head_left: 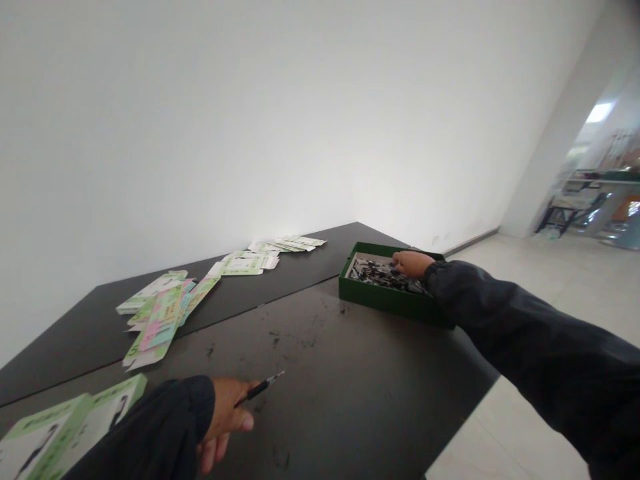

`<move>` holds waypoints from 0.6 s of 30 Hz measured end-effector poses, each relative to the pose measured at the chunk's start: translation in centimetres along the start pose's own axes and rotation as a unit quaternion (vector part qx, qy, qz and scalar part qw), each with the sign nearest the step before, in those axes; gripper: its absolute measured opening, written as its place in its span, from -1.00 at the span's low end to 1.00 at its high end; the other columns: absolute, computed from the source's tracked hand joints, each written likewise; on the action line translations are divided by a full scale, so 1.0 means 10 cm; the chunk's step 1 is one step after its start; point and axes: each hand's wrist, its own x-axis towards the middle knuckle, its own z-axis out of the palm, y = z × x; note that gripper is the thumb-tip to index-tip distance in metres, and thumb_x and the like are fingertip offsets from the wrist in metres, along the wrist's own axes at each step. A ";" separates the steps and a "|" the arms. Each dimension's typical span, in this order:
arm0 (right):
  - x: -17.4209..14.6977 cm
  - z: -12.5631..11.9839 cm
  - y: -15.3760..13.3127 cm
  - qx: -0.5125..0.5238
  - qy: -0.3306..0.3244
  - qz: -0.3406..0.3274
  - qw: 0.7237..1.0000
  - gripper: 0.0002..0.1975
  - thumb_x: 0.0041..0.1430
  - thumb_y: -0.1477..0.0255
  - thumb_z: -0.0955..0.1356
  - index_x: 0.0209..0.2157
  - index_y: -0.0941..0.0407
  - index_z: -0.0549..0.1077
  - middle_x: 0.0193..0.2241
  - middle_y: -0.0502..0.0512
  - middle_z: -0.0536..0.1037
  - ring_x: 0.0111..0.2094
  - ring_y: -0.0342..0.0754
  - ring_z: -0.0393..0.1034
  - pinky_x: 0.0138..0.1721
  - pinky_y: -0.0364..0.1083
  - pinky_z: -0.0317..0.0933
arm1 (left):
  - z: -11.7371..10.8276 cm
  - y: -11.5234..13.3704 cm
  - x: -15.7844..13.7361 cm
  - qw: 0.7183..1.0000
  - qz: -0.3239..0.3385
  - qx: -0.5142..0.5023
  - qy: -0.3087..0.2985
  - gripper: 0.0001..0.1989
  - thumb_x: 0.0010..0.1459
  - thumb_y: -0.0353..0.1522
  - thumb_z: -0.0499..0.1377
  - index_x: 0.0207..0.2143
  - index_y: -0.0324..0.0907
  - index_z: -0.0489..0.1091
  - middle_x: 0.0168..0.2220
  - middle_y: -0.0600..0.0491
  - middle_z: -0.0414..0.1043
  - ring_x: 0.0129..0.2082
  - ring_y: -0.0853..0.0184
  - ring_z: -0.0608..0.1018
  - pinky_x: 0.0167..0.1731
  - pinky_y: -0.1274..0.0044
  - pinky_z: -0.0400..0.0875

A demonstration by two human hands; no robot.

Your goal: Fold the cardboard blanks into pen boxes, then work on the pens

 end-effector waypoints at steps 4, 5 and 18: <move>0.05 0.05 -0.13 -0.035 -0.056 -0.047 0.997 -0.79 -0.01 0.38 0.22 -0.39 0.15 0.43 -0.37 0.13 0.45 -0.30 -0.04 0.31 -0.27 -0.16 0.07 | 0.01 -0.03 0.04 1.000 0.006 0.003 -0.009 -0.43 0.11 -0.53 -0.20 0.15 -0.29 -0.39 -0.47 -0.15 0.47 -0.49 0.23 0.51 -0.51 0.48 0.38; 0.06 0.07 -0.15 -0.043 -0.067 -0.051 0.996 -0.79 -0.02 0.38 0.22 -0.41 0.15 0.44 -0.38 0.13 0.46 -0.31 -0.04 0.32 -0.29 -0.16 0.08 | 0.02 -0.04 0.05 1.000 0.008 0.000 -0.012 -0.42 0.10 -0.53 -0.20 0.15 -0.30 -0.39 -0.49 -0.14 0.47 -0.50 0.22 0.51 -0.51 0.47 0.38; 0.12 0.19 -0.20 -0.088 -0.093 -0.028 0.991 -0.67 -0.08 0.24 0.27 -0.30 0.14 0.42 -0.31 0.19 0.45 -0.29 0.05 0.33 -0.34 -0.09 0.13 | 0.04 -0.18 0.17 0.997 0.048 -0.051 -0.029 -0.42 0.11 -0.53 -0.18 0.14 -0.34 -0.39 -0.60 -0.10 0.46 -0.48 0.17 0.51 -0.44 0.34 0.37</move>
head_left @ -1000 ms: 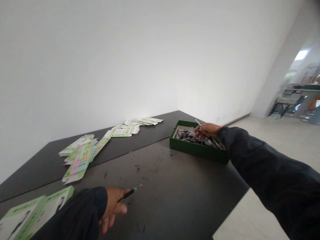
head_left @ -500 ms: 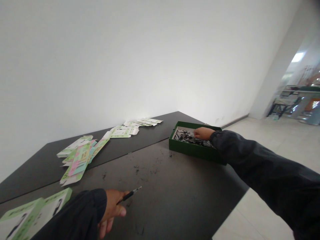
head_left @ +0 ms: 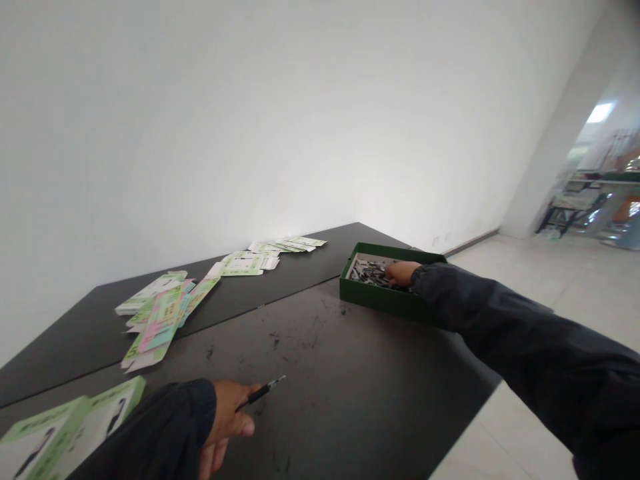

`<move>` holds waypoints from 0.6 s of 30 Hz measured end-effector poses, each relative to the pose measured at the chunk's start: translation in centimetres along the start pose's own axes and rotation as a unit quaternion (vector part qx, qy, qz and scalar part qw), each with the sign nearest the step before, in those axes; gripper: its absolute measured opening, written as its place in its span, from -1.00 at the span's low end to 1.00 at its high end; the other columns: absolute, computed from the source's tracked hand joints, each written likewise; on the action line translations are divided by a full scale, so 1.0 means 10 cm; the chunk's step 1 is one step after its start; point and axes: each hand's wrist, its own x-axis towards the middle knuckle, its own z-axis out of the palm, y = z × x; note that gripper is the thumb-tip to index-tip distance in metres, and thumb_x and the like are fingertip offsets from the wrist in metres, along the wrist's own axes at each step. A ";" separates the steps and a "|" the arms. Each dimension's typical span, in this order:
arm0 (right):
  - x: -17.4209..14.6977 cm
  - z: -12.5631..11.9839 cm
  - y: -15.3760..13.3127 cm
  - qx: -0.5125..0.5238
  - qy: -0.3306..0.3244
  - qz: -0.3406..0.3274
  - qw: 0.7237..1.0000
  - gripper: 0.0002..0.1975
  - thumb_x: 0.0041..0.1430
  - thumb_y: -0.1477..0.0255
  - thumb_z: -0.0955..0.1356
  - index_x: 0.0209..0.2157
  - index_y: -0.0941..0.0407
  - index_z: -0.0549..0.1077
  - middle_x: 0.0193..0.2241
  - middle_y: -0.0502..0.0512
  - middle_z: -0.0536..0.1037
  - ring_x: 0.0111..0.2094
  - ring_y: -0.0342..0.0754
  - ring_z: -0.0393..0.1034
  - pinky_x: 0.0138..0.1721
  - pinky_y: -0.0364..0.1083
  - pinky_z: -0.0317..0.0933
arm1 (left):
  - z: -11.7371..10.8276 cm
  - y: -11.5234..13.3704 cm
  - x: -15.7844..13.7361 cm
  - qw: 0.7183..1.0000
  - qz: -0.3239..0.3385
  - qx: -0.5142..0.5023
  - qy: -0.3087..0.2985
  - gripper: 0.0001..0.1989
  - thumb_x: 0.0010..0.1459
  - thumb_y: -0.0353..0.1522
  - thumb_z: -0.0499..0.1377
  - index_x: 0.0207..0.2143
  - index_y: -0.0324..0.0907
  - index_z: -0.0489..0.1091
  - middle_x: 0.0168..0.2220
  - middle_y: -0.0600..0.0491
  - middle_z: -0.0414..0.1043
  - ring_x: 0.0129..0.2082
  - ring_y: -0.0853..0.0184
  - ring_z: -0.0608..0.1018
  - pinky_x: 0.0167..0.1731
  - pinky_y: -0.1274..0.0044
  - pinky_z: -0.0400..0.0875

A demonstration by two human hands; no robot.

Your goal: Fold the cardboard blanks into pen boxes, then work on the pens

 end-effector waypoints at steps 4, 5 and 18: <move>0.00 0.03 -0.01 -0.004 0.004 0.017 1.000 -0.71 -0.08 0.30 0.27 -0.35 0.21 0.42 -0.32 0.27 0.45 -0.28 0.08 0.33 -0.34 -0.08 0.14 | 0.02 0.04 -0.04 1.000 -0.010 0.017 0.018 -0.41 0.11 -0.53 -0.18 0.14 -0.34 -0.43 -0.59 -0.10 0.46 -0.49 0.16 0.51 -0.45 0.34 0.37; 0.00 0.03 -0.01 -0.004 0.010 0.023 1.000 -0.70 -0.06 0.32 0.26 -0.33 0.22 0.42 -0.31 0.29 0.44 -0.27 0.09 0.33 -0.34 -0.07 0.14 | 0.02 0.04 -0.05 1.000 -0.010 0.016 0.020 -0.41 0.11 -0.54 -0.18 0.14 -0.35 -0.44 -0.59 -0.10 0.46 -0.49 0.16 0.51 -0.45 0.34 0.37; 0.08 0.03 -0.11 0.013 0.012 -0.011 1.000 -0.63 -0.08 0.15 0.26 -0.31 0.12 0.40 -0.33 0.16 0.46 -0.32 0.01 0.34 -0.35 -0.12 0.16 | 0.05 0.03 0.00 1.000 -0.003 0.009 0.008 -0.31 0.08 -0.35 -0.07 0.15 -0.33 -0.44 -0.61 -0.07 0.45 -0.51 0.08 0.51 -0.57 0.33 0.36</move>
